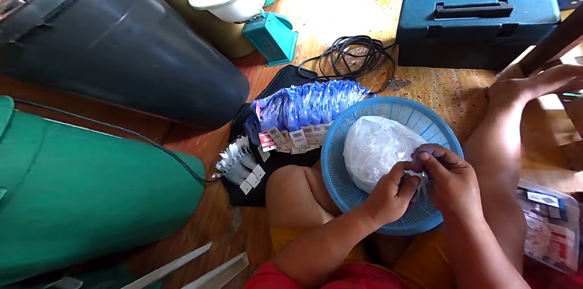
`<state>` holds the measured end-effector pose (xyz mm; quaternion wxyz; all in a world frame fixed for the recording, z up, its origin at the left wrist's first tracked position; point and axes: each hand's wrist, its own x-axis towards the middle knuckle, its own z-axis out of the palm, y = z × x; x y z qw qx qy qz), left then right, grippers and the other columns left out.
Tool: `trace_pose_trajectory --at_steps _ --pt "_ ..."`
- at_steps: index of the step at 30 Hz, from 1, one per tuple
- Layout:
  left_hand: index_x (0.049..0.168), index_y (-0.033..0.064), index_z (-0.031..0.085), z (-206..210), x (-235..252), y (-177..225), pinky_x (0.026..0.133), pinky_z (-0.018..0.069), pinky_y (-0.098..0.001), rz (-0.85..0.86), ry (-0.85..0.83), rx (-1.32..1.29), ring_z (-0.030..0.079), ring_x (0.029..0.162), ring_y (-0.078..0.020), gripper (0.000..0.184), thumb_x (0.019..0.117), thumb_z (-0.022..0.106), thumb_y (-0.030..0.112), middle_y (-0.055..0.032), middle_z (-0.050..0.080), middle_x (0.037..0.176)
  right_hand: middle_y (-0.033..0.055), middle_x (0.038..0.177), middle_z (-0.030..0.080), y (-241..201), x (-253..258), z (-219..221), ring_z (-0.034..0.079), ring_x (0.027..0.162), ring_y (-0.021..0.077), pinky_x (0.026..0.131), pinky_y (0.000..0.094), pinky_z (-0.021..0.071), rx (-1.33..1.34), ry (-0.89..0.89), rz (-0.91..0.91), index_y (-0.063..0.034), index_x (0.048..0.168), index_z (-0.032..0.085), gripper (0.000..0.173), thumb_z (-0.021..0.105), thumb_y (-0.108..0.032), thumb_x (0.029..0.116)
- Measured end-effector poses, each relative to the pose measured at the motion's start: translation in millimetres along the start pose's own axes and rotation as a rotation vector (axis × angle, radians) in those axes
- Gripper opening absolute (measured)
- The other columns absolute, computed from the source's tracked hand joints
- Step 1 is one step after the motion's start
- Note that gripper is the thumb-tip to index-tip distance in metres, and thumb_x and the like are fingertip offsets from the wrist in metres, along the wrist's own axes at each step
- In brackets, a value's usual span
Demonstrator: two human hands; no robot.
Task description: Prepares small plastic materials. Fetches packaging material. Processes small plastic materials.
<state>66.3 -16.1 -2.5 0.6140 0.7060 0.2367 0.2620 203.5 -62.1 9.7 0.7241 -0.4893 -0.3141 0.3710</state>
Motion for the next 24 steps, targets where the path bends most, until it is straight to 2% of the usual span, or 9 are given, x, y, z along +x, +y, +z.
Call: trace_pose_trajectory --at_steps 3,5,8,11,13,15,18,21,24 --pt "0.133 -0.0099 0.049 7.1 -9.0 -10.8 0.064 0.0565 -0.0284 -0.039 -0.051 0.059 0.061 0.066 -0.0113 0.035 0.1078 0.046 0.013 -0.0098 0.062 0.083 0.0071 0.095 0.075 -3.7 3.5 -3.9 0.074 0.086 0.0170 0.080 0.0334 0.0634 0.129 0.063 0.057 -0.0054 0.096 0.071 0.014 0.057 -0.006 0.1006" --pt "0.130 -0.0088 0.053 11.7 -15.6 -19.8 0.067 0.0563 -0.0312 -0.060 -0.100 0.126 0.062 0.070 -0.0146 0.033 0.1081 0.046 0.015 -0.0130 0.063 0.088 0.0101 0.096 0.076 -5.8 5.2 -4.9 0.075 0.082 0.0194 0.076 0.0345 0.0647 0.220 0.112 0.112 -0.0042 0.096 0.068 0.018 0.052 -0.003 0.1026" --pt "0.126 -0.0061 0.058 14.1 -22.8 -24.0 0.079 0.0564 -0.0372 -0.075 -0.199 0.244 0.066 0.082 -0.0214 0.031 0.1090 0.043 0.016 -0.0180 0.066 0.098 0.0083 0.090 0.075 -4.5 8.0 -6.4 0.070 0.068 0.0133 0.064 0.0263 0.0618 0.295 0.181 0.151 -0.0054 0.093 0.066 0.024 0.046 -0.001 0.1047" --pt "0.132 -0.0028 0.058 6.8 -25.5 -11.2 0.091 0.0552 -0.0496 -0.189 -0.389 0.402 0.069 0.097 -0.0317 0.039 0.1095 0.046 0.026 -0.0216 0.068 0.109 0.0042 0.085 0.071 -2.1 10.7 -7.4 0.059 0.055 0.0052 0.052 0.0181 0.0525 0.314 0.200 0.156 -0.0064 0.093 0.064 0.026 0.043 -0.002 0.1059" --pt "0.138 -0.0012 0.058 -2.6 -29.7 -0.1 0.104 0.0495 -0.0526 -0.198 -0.437 0.515 0.064 0.117 -0.0350 0.049 0.1069 0.052 0.036 -0.0225 0.066 0.124 0.0029 0.084 0.071 -2.9 11.8 -9.7 0.053 0.050 0.0020 0.047 0.0153 0.0478 0.304 0.165 0.167 -0.0069 0.093 0.064 0.025 0.043 -0.002 0.1057" --pt "0.131 0.0009 0.065 -16.7 -36.1 3.9 0.104 0.0508 -0.0493 -0.112 -0.287 0.543 0.065 0.118 -0.0316 0.044 0.1041 0.057 0.035 -0.0192 0.068 0.123 0.0026 0.086 0.073 -2.3 12.9 -15.1 0.052 0.048 0.0004 0.045 0.0145 0.0456 0.221 0.076 0.182 -0.0070 0.092 0.068 0.023 0.048 -0.001 0.1030" --pt "0.113 -0.0014 0.071 -49.0 -33.6 10.5 0.090 0.0575 -0.0376 -0.089 0.021 0.563 0.069 0.098 -0.0212 0.029 0.1040 0.055 0.022 -0.0151 0.071 0.106 -0.0004 0.090 0.075 3.1 15.3 -22.6 0.052 0.050 -0.0011 0.046 0.0149 0.0447 -0.067 -0.075 0.235 -0.0068 0.097 0.074 0.014 0.061 -0.005 0.0983" --pt "0.118 -0.0011 0.069 -85.7 -24.5 14.2 0.090 0.0563 -0.0388 -0.302 0.224 0.604 0.069 0.096 -0.0203 0.033 0.1050 0.052 0.025 -0.0145 0.071 0.106 -0.0028 0.091 0.073 4.0 17.7 -21.2 0.052 0.052 -0.0003 0.047 0.0175 0.0456 -0.398 -0.208 0.328 -0.0076 0.106 0.075 0.013 0.065 -0.010 0.0985" --pt "0.128 0.0040 0.065 -109.8 -12.8 14.3 0.094 0.0521 -0.0486 -0.630 0.179 0.635 0.067 0.101 -0.0260 0.044 0.1072 0.048 0.039 -0.0147 0.069 0.111 -0.0012 0.094 0.072 2.1 19.3 -15.9 0.055 0.054 0.0013 0.051 0.0200 0.0489 -0.638 -0.254 0.356 -0.0095 0.109 0.075 0.014 0.065 -0.013 0.0999"
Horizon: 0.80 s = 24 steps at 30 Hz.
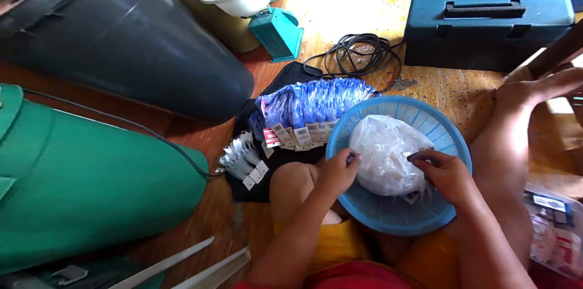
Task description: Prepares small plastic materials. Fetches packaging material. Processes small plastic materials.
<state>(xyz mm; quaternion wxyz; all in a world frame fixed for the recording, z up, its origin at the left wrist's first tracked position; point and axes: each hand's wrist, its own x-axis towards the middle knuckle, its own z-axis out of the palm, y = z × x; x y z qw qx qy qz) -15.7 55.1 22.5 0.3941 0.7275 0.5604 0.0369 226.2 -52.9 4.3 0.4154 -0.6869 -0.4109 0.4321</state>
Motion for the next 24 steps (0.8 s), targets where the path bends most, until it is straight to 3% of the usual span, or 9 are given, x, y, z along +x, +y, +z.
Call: trace_pose_trajectory --at_steps 3,6,9,11,14,16,19,21,24 --pt "0.125 0.0038 0.065 2.3 13.1 -2.0 0.097 0.0486 -0.0548 -0.128 -0.147 0.032 0.065 0.105 -0.0306 0.052 0.1059 0.049 0.049 -0.0172 0.068 0.113 0.0019 0.101 0.072 2.1 2.9 -5.3 0.057 0.057 0.0043 0.054 0.0237 0.0511 -0.091 0.024 0.055 -0.0094 0.109 0.075 0.014 0.065 -0.014 0.1004" --pt "0.118 0.0023 0.070 7.1 17.3 -0.1 0.098 0.0486 -0.0486 -0.058 -0.190 -0.016 0.065 0.106 -0.0249 0.043 0.1076 0.050 0.039 -0.0147 0.069 0.113 0.0047 0.103 0.071 9.4 8.6 -13.4 0.059 0.060 0.0081 0.058 0.0288 0.0532 -0.129 0.014 0.132 -0.0086 0.110 0.074 0.014 0.065 -0.015 0.1011" --pt "0.109 0.0005 0.072 3.6 9.7 8.2 0.092 0.0496 -0.0342 0.132 -0.115 -0.150 0.063 0.098 -0.0150 0.033 0.1067 0.053 0.027 -0.0119 0.068 0.107 0.0042 0.099 0.071 18.2 11.9 -16.4 0.058 0.058 0.0077 0.056 0.0277 0.0525 -0.104 0.017 0.144 -0.0084 0.110 0.074 0.014 0.065 -0.015 0.1006" --pt "0.102 -0.0007 0.075 1.9 2.2 10.2 0.093 0.0501 -0.0290 0.310 0.008 -0.255 0.061 0.102 -0.0133 0.028 0.1033 0.057 0.021 -0.0136 0.066 0.111 0.0037 0.100 0.072 20.1 12.7 -15.5 0.057 0.056 0.0068 0.054 0.0264 0.0517 -0.081 0.016 0.124 -0.0089 0.109 0.074 0.014 0.066 -0.015 0.1001" --pt "0.091 0.0023 0.077 -2.1 -4.2 10.4 0.104 0.0491 -0.0322 0.565 0.165 -0.337 0.060 0.119 -0.0152 0.028 0.1011 0.059 0.021 -0.0134 0.066 0.125 0.0020 0.108 0.071 19.0 13.9 -10.5 0.058 0.059 0.0048 0.054 0.0238 0.0517 -0.053 0.009 0.055 -0.0095 0.109 0.073 0.013 0.066 -0.014 0.0996" --pt "0.087 0.0025 0.075 -9.4 -9.2 14.7 0.105 0.0506 -0.0347 0.704 0.205 -0.391 0.063 0.121 -0.0166 0.029 0.1021 0.058 0.020 -0.0107 0.072 0.120 0.0032 0.113 0.071 22.0 16.9 -4.4 0.059 0.061 0.0046 0.055 0.0231 0.0515 -0.019 0.012 0.013 -0.0085 0.109 0.073 0.013 0.066 -0.013 0.0988" --pt "0.090 0.0066 0.074 -18.7 -18.8 19.7 0.097 0.0573 -0.0341 0.810 0.249 -0.514 0.069 0.110 -0.0150 0.027 0.1042 0.057 0.022 -0.0040 0.075 0.107 0.0040 0.116 0.070 30.0 22.9 3.7 0.059 0.062 0.0048 0.055 0.0228 0.0517 0.022 0.020 0.004 -0.0080 0.108 0.074 0.013 0.066 -0.013 0.0983" --pt "0.097 0.0126 0.076 -24.6 -24.2 19.7 0.096 0.0572 -0.0327 0.837 0.252 -0.593 0.068 0.109 -0.0118 0.027 0.1057 0.055 0.028 0.0008 0.074 0.109 0.0031 0.114 0.071 29.4 23.7 5.6 0.059 0.060 0.0041 0.054 0.0219 0.0512 0.044 0.019 0.009 -0.0080 0.108 0.074 0.012 0.066 -0.012 0.0984" --pt "0.110 0.0149 0.077 -32.2 -30.4 18.7 0.101 0.0554 -0.0384 0.890 0.228 -0.691 0.067 0.113 -0.0152 0.027 0.1064 0.053 0.027 -0.0004 0.072 0.117 0.0005 0.113 0.072 24.0 20.6 6.6 0.057 0.057 0.0020 0.052 0.0200 0.0495 0.063 -0.006 -0.010 -0.0087 0.107 0.074 0.012 0.066 -0.011 0.0987"
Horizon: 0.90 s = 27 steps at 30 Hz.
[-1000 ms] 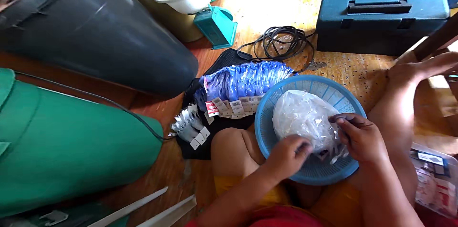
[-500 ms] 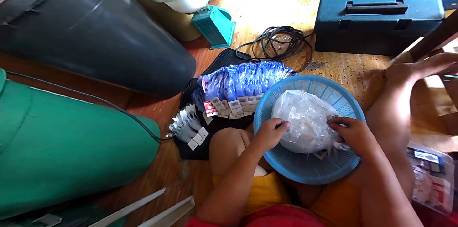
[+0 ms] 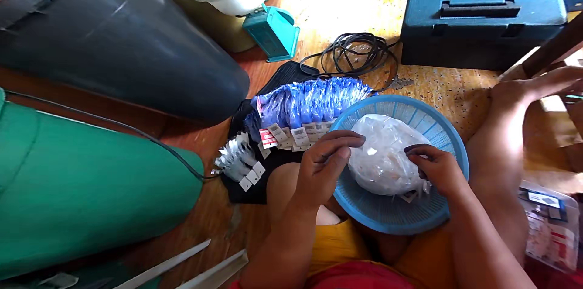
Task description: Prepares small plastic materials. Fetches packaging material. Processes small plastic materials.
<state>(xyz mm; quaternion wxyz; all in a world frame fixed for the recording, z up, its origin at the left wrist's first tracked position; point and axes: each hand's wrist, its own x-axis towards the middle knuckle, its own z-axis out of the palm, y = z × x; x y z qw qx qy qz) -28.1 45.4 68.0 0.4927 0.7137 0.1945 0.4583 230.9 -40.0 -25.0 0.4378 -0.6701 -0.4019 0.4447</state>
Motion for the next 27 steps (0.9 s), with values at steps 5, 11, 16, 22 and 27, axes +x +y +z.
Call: trace_pose_trajectory --at_steps 5,11,16,22,27 --pt "0.112 0.0171 0.076 -5.8 -1.8 17.7 0.090 0.0606 -0.0302 0.108 0.087 0.176 0.070 0.103 -0.0111 0.019 0.1025 0.061 0.014 0.0029 0.073 0.115 0.0058 0.120 0.069 -6.4 -7.3 17.8 0.062 0.069 0.0037 0.058 0.0206 0.0533 -0.077 -0.085 -0.182 -0.0067 0.106 0.075 0.014 0.064 -0.011 0.0981" --pt "0.113 0.0143 0.076 -14.5 -7.2 22.7 0.082 0.0627 -0.0264 0.053 0.135 0.266 0.071 0.095 -0.0092 0.019 0.0977 0.067 0.008 0.0019 0.072 0.117 0.0137 0.121 0.069 -10.5 -15.4 39.8 0.070 0.102 0.0196 0.089 0.0344 0.0588 -0.332 -0.154 -0.499 -0.0050 0.099 0.077 0.014 0.064 -0.008 0.0960" --pt "0.110 -0.0018 0.073 -13.6 -13.0 -1.3 0.080 0.0629 -0.0270 -0.051 0.140 0.285 0.071 0.090 -0.0110 0.018 0.0946 0.064 -0.001 -0.0071 0.072 0.110 0.0013 0.109 0.072 -19.1 -11.0 38.3 0.057 0.059 0.0022 0.052 0.0196 0.0491 0.068 -0.092 -0.001 -0.0069 0.110 0.074 0.015 0.065 -0.012 0.0984" --pt "0.109 -0.0015 0.073 -9.4 -13.8 -12.6 0.082 0.0622 -0.0257 -0.180 0.123 0.320 0.071 0.090 -0.0109 0.017 0.0958 0.063 0.002 -0.0084 0.072 0.108 0.0036 0.088 0.068 -24.9 3.5 77.4 0.048 0.050 0.0027 0.045 0.0181 0.0425 0.556 0.053 0.272 0.0021 0.117 0.068 0.022 0.066 -0.010 0.0988" --pt "0.108 -0.0020 0.074 -7.8 -12.8 -16.3 0.083 0.0617 -0.0254 -0.198 0.084 0.316 0.071 0.090 -0.0106 0.016 0.0961 0.064 0.003 -0.0091 0.072 0.106 0.0038 0.082 0.066 -30.4 22.3 95.9 0.047 0.047 0.0039 0.044 0.0190 0.0425 0.631 0.173 0.298 0.0019 0.111 0.069 0.017 0.066 -0.010 0.0989"
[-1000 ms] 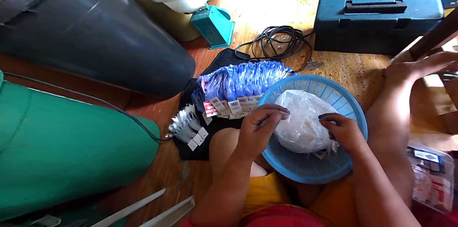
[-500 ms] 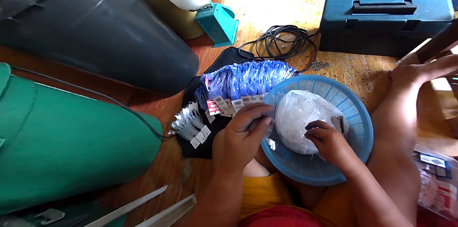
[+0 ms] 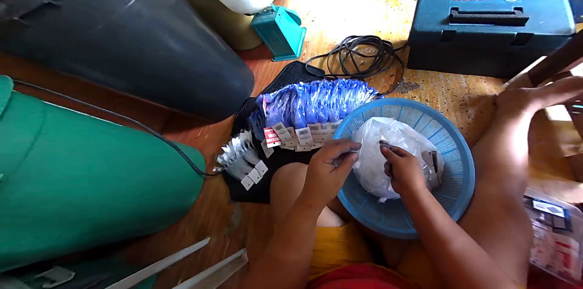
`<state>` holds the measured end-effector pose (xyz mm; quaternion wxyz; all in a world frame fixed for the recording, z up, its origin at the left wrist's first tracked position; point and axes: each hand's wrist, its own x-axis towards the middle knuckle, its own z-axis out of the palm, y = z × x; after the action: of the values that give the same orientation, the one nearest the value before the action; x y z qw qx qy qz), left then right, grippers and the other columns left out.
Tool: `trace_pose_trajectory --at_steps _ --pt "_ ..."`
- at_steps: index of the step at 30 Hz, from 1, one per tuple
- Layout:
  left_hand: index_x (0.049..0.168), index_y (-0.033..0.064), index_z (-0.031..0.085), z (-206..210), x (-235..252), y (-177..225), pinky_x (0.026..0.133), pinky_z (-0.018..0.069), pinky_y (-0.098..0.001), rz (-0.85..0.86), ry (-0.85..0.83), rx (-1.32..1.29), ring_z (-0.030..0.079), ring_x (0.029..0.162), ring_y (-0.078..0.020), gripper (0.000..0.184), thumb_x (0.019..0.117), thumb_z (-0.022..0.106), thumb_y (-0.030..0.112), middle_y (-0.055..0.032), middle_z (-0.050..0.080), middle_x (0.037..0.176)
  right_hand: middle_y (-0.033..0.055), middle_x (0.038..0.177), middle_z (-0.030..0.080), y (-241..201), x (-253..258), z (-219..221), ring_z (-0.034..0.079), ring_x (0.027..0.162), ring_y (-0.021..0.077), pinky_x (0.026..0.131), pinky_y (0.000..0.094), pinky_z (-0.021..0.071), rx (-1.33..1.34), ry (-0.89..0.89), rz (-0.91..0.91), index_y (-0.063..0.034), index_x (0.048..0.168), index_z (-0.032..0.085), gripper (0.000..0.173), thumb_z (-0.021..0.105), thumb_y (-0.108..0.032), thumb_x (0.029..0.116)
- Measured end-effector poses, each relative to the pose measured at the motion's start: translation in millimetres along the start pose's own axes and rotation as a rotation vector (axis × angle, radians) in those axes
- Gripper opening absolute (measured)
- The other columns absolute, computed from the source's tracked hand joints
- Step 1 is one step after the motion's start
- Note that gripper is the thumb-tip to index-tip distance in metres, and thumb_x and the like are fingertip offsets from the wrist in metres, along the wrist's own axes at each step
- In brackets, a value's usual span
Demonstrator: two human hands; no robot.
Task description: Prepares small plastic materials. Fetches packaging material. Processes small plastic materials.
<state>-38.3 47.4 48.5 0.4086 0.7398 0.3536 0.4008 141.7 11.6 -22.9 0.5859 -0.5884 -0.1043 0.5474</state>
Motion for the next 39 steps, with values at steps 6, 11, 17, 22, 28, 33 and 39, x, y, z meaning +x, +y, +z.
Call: trace_pose_trajectory --at_steps 6,11,17,22,28,33,39 --pt "0.105 -0.0016 0.075 -2.3 -0.6 2.1 0.080 0.0605 -0.0228 0.023 -0.012 0.073 0.070 0.087 -0.0086 0.017 0.0963 0.061 0.002 -0.0094 0.073 0.103 0.0013 0.099 0.074 -1.4 -11.7 -14.5 0.056 0.054 0.0009 0.049 0.0184 0.0488 -0.236 -0.232 -0.471 -0.0026 0.105 0.074 0.013 0.065 -0.005 0.0968" --pt "0.108 -0.0004 0.076 11.5 2.2 13.4 0.084 0.0604 -0.0278 0.075 -0.121 0.208 0.071 0.092 -0.0124 0.025 0.0992 0.061 0.017 -0.0120 0.073 0.102 0.0078 0.110 0.072 -25.8 -36.3 -34.9 0.066 0.082 0.0015 0.069 0.0166 0.0569 -0.536 -0.493 -0.936 -0.0013 0.100 0.075 0.014 0.062 -0.007 0.0984" --pt "0.097 0.0013 0.079 39.1 9.1 32.1 0.085 0.0595 -0.0241 0.282 -0.058 0.175 0.072 0.090 -0.0101 0.016 0.0954 0.067 0.013 -0.0093 0.075 0.094 0.0108 0.103 0.072 -40.1 -58.3 -41.9 0.068 0.094 0.0078 0.087 0.0187 0.0554 -0.685 -0.481 -1.103 -0.0016 0.097 0.075 0.015 0.061 -0.008 0.0988" --pt "0.099 -0.0017 0.078 40.6 8.8 43.8 0.087 0.0594 -0.0250 0.331 -0.001 0.131 0.071 0.094 -0.0103 0.019 0.0964 0.065 0.012 -0.0106 0.075 0.098 0.0095 0.106 0.072 -42.7 -68.6 -48.5 0.068 0.098 0.0060 0.087 0.0177 0.0562 -0.581 -0.465 -1.102 -0.0004 0.098 0.074 0.014 0.061 -0.005 0.0981" --pt "0.107 -0.0043 0.076 51.5 3.4 42.4 0.090 0.0601 -0.0307 0.279 -0.072 0.115 0.073 0.098 -0.0177 0.022 0.0946 0.067 0.012 -0.0153 0.075 0.104 0.0096 0.101 0.072 -44.2 -76.0 -53.2 0.068 0.092 0.0043 0.082 0.0157 0.0558 -0.592 -0.407 -1.090 -0.0010 0.095 0.073 0.013 0.062 -0.006 0.0959" --pt "0.104 -0.0047 0.076 57.7 2.3 46.4 0.088 0.0607 -0.0259 0.239 -0.059 0.058 0.073 0.095 -0.0145 0.016 0.0942 0.067 0.004 -0.0149 0.075 0.103 0.0084 0.102 0.072 -43.9 -76.7 -55.0 0.068 0.092 0.0034 0.083 0.0146 0.0554 -0.609 -0.381 -1.064 -0.0019 0.097 0.074 0.013 0.063 -0.007 0.0954" --pt "0.108 -0.0111 0.071 64.0 2.0 48.1 0.083 0.0621 -0.0267 0.241 -0.019 -0.049 0.074 0.089 -0.0132 0.018 0.0927 0.066 -0.002 -0.0145 0.075 0.100 0.0078 0.102 0.072 -43.8 -77.4 -55.9 0.066 0.087 0.0013 0.077 0.0127 0.0547 -0.595 -0.364 -1.047 -0.0024 0.097 0.075 0.013 0.063 -0.008 0.0955"
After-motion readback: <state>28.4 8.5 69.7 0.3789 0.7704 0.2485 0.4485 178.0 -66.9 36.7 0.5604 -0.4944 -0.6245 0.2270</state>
